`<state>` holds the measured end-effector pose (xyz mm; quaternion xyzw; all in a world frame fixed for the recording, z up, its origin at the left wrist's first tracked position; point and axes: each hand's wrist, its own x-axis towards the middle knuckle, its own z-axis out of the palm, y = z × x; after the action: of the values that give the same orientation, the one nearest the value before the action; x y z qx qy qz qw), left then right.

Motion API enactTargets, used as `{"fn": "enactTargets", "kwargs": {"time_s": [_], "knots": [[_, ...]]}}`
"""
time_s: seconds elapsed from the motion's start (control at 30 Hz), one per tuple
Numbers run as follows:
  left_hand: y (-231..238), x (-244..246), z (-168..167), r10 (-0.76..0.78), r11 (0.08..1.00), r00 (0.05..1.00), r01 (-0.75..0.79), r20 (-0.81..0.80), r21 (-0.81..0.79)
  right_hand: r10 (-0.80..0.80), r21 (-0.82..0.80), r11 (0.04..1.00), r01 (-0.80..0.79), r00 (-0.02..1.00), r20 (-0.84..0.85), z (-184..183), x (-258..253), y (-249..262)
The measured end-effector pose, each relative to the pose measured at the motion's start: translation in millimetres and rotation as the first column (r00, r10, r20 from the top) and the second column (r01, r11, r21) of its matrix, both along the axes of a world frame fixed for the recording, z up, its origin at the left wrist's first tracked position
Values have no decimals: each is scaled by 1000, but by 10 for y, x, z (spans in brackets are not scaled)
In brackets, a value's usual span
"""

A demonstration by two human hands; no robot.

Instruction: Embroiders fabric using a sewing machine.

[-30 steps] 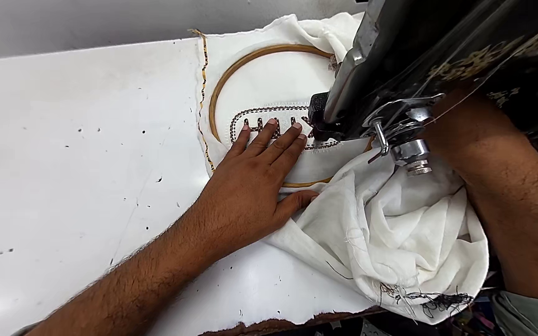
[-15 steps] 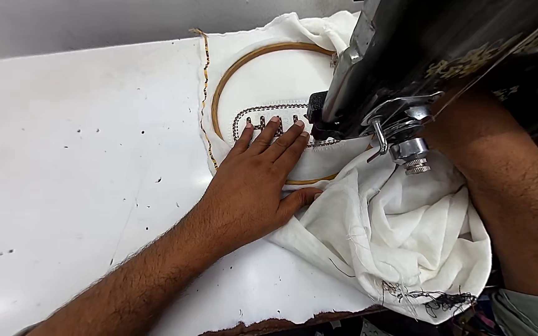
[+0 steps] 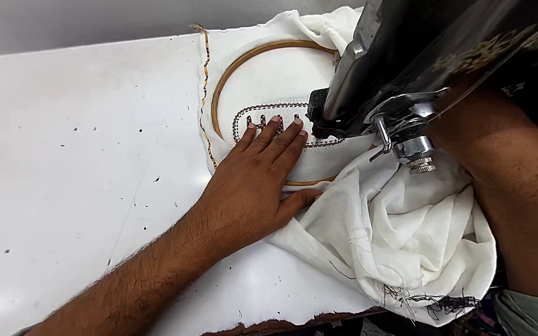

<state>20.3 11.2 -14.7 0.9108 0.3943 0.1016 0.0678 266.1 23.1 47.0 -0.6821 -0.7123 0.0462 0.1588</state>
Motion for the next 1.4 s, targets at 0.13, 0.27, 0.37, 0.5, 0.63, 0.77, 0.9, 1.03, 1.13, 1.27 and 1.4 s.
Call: {"fn": "enactTargets", "kwargs": {"time_s": [0.13,0.27,0.37,0.5,0.63,0.77,0.9,1.03,1.13,1.27,1.4], "knots": [[1,16,-4,-7,1000,1000,6,4,9,-38,-66,997,41,998,44,39,7,24],[10,35,-8,-10,1000,1000,10,12,7,-61,-75,995,65,997,55,49,4,24],[24,36,-12,-9,1000,1000,9,15,4,-9,21,1000,9,999,31,-45,64,60],[38,31,-37,-1,1000,1000,1,20,25,-11,27,1000,10,1000,29,-29,34,37],[37,34,-34,0,1000,1000,0,7,25,-1,22,1000,0,1000,21,-31,47,31],[29,31,-35,-4,1000,1000,3,7,25,-13,-13,1000,13,999,42,-14,39,51],[7,32,-13,-10,1000,1000,9,8,15,-6,-21,1000,7,999,48,-2,43,49],[-4,38,-11,-12,1000,1000,11,18,15,-17,-40,999,20,998,60,22,41,43],[-7,52,-22,-8,1000,1000,7,24,24,-55,-103,993,64,994,90,73,10,40],[-2,77,-50,13,999,999,-15,29,37,-36,-59,997,42,994,101,18,66,78],[8,88,-62,16,999,999,-18,51,34,-48,-88,994,59,991,123,36,52,96]]}}
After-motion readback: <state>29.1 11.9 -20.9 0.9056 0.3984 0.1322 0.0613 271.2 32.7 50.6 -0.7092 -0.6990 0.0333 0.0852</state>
